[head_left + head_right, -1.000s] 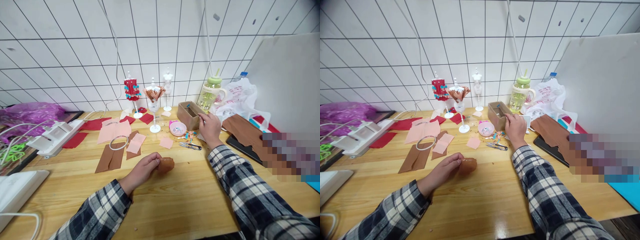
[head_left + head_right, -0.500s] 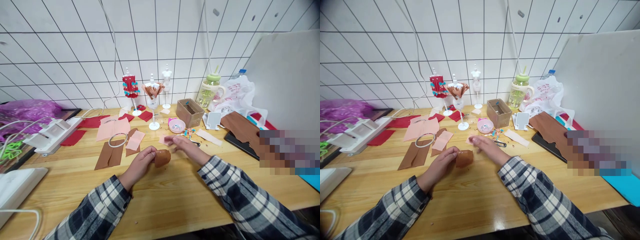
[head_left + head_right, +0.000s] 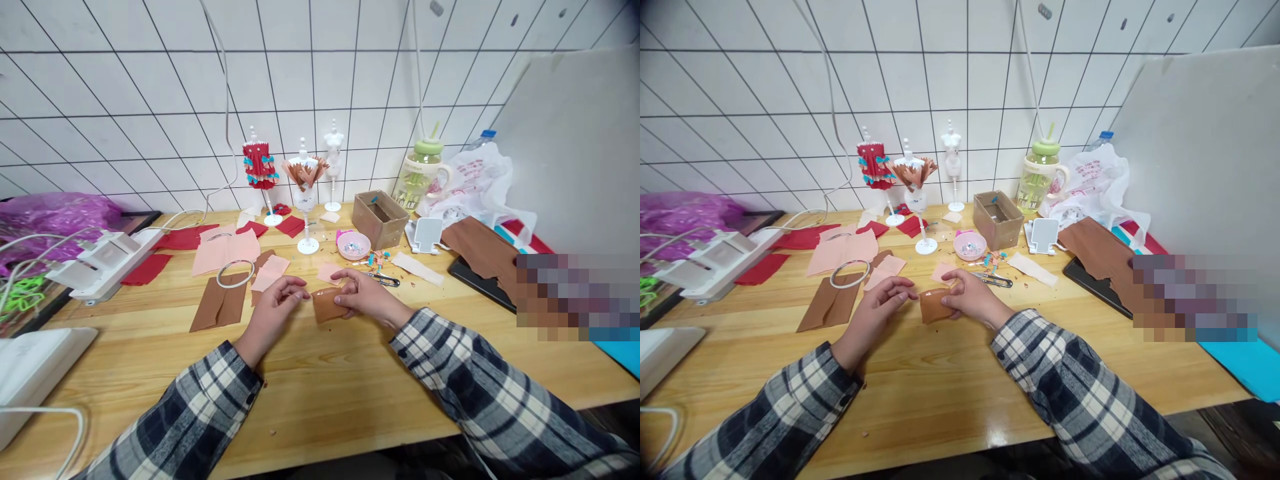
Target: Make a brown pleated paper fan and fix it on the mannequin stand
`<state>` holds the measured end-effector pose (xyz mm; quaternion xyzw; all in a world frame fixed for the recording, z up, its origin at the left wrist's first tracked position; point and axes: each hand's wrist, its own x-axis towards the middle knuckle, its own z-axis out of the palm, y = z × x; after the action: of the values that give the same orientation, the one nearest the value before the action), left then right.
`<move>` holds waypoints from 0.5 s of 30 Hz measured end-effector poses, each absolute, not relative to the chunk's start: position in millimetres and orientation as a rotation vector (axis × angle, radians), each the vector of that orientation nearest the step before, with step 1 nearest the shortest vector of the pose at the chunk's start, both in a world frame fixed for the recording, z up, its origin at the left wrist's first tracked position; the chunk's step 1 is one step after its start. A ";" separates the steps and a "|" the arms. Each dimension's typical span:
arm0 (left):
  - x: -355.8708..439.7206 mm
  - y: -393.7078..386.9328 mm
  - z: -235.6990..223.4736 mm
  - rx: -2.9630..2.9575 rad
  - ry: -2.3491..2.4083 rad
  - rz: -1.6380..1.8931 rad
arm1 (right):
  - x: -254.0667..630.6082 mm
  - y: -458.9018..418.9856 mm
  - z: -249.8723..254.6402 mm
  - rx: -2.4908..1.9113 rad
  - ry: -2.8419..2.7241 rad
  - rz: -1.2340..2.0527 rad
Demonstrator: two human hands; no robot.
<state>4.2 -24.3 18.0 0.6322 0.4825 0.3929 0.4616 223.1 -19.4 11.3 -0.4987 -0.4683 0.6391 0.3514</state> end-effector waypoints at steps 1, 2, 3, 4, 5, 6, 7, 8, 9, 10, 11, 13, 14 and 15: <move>1.7 -23.9 20.1 1.635 1.216 1.012 | 223.3 -19.4 10.5 -1.333 -1.233 1.634; -0.3 -24.0 22.5 1.762 1.249 1.038 | 223.1 -19.7 9.7 -1.375 -1.262 1.615; -1.5 -24.9 24.8 1.924 1.264 1.033 | 222.6 -20.2 8.7 -1.414 -1.293 1.596; -1.4 -26.6 26.8 2.106 1.239 0.983 | 221.8 -21.0 7.8 -1.449 -1.326 1.573; 0.1 -29.0 28.2 2.286 1.169 0.890 | 220.9 -21.9 6.9 -1.478 -1.360 1.543; 2.9 -32.1 28.8 2.440 1.068 0.769 | 220.2 -22.8 6.2 -1.504 -1.392 1.507; 6.7 -35.7 28.7 2.554 0.959 0.633 | 219.7 -23.5 5.6 -1.525 -1.424 1.474; 11.2 -39.4 28.0 2.632 0.885 0.514 | 219.8 -23.8 5.2 -1.543 -1.463 1.440; 15.7 -43.0 26.8 2.689 0.870 0.435 | 220.5 -23.8 5.0 -1.560 -1.522 1.393; 19.8 -46.1 25.5 2.730 0.876 0.374 | 222.0 -23.2 5.0 -1.581 -1.602 1.318; 23.1 -48.7 24.4 2.760 0.883 0.320 | 224.0 -22.1 5.2 -1.609 -1.696 1.212; 26.3 -51.5 23.3 2.796 0.895 0.236 | 229.4 -18.9 5.8 -1.683 -1.869 0.950; 26.4 -51.8 23.5 2.805 0.898 0.203 | 232.2 -17.2 6.2 -1.724 -1.927 0.829; 25.8 -51.7 23.9 2.810 0.901 0.179 | 234.5 -15.6 6.4 -1.765 -1.964 0.741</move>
<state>25.8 -51.7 23.9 0.9464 0.3034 0.0604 0.0927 234.5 -15.6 6.4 -0.6309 -0.7018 0.2648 0.1983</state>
